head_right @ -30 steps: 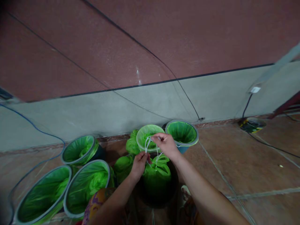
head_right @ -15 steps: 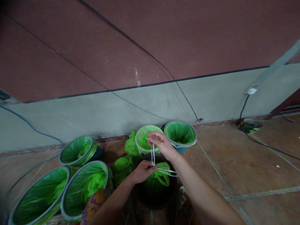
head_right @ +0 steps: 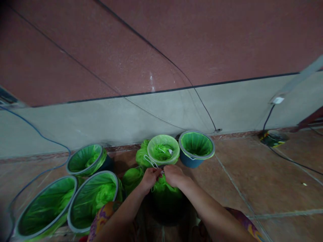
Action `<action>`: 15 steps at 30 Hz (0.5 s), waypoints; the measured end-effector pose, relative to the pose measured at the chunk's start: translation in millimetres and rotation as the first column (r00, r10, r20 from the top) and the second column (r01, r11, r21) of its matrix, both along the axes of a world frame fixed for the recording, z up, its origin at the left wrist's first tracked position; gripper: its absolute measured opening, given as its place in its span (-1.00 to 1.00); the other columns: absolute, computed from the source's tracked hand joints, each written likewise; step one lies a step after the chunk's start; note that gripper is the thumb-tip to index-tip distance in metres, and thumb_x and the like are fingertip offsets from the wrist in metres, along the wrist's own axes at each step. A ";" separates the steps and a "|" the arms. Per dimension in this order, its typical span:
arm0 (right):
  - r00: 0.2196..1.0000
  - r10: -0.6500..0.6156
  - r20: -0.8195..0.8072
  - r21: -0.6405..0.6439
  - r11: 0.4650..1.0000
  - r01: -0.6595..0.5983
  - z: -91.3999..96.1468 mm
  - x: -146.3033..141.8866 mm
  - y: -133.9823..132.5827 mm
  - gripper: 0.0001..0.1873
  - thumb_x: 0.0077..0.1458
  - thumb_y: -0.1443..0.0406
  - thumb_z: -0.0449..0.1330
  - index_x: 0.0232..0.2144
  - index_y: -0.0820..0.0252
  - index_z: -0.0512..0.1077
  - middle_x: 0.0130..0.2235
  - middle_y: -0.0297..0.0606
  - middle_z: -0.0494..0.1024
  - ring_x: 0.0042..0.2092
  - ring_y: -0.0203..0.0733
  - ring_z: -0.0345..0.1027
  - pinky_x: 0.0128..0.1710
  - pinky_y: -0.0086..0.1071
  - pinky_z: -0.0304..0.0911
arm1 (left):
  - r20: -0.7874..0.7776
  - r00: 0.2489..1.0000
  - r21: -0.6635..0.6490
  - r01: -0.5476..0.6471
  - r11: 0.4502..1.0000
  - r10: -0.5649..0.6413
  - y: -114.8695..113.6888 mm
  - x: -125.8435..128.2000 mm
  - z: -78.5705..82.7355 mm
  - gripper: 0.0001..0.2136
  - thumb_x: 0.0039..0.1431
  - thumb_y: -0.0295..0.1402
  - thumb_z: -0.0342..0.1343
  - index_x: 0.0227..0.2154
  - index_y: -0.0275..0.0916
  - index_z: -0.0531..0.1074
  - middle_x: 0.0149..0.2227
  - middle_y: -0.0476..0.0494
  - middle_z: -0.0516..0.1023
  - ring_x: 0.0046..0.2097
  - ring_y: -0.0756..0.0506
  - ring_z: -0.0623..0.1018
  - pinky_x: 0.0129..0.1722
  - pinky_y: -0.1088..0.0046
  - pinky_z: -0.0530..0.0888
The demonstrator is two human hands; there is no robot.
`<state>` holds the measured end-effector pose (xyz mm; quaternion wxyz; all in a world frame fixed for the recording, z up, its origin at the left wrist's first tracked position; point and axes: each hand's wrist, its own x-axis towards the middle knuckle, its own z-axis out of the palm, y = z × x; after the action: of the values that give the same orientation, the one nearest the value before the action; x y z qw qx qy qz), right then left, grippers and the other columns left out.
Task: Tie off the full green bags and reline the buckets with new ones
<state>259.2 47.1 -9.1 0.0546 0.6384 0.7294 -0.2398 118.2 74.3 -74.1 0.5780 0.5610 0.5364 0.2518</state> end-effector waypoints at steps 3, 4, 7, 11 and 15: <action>1.000 0.026 -0.010 -0.010 1.000 -0.026 2.0 -1.3 0.9 -0.76 0.11 0.39 0.09 -0.32 0.31 0.58 -0.25 0.03 0.62 -0.21 -0.02 0.51 -0.31 -0.35 0.24 | 0.078 0.997 -0.014 -0.023 1.000 0.024 2.1 -0.3 -2.3 -0.80 0.04 -0.32 0.13 -0.61 -0.31 0.46 -0.64 0.01 0.36 -0.58 0.06 0.27 -0.52 0.52 0.19; 0.999 0.044 -0.020 -0.014 0.999 -0.045 1.8 -1.5 0.6 -0.76 0.11 0.36 0.10 -0.35 0.31 0.58 -0.27 0.03 0.63 -0.23 -0.02 0.51 -0.33 -0.35 0.24 | 0.093 0.995 -0.009 -0.018 1.000 0.018 2.8 -0.5 -2.8 -0.85 0.00 -0.36 0.15 -0.59 -0.31 0.47 -0.63 0.01 0.38 -0.57 0.06 0.29 -0.51 0.52 0.21; 0.997 0.077 -0.016 -0.044 0.996 -0.077 0.1 0.2 0.2 -0.73 0.12 0.28 0.12 -0.38 0.32 0.59 -0.27 0.04 0.63 -0.24 0.01 0.51 -0.34 -0.33 0.23 | 0.058 0.998 0.055 0.029 0.998 -0.032 2.9 -1.6 -2.6 -0.95 -0.10 -0.49 0.14 -0.56 -0.30 0.50 -0.60 0.01 0.43 -0.54 0.04 0.35 -0.47 0.52 0.27; 0.998 -0.054 0.039 0.001 0.999 0.054 -5.0 9.3 4.9 -0.72 0.15 0.31 0.08 -0.30 0.31 0.58 -0.19 0.05 0.62 -0.16 0.03 0.50 -0.29 -0.31 0.25 | -0.158 0.981 0.288 0.154 0.945 -0.112 -1.8 -2.6 3.3 -0.84 -0.05 -0.53 0.09 -0.45 -0.24 0.55 -0.47 -0.07 0.56 -0.38 -0.07 0.51 -0.25 0.39 0.41; 0.995 -0.028 -0.092 0.103 0.994 0.038 -14.5 14.8 11.1 -0.73 0.09 0.39 0.08 -0.22 0.21 0.55 -0.18 -0.10 0.61 -0.13 -0.08 0.46 -0.19 -0.35 0.23 | -0.348 0.917 0.518 0.361 0.775 -0.195 -9.1 -2.4 14.1 -0.74 0.03 -0.56 0.05 -0.30 -0.15 0.57 -0.28 -0.12 0.65 -0.16 -0.16 0.57 0.16 0.09 0.22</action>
<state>273.9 58.2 -23.6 -0.0159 0.6410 0.7319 -0.2306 115.8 65.2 -60.1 0.3336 0.8113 0.4206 0.2316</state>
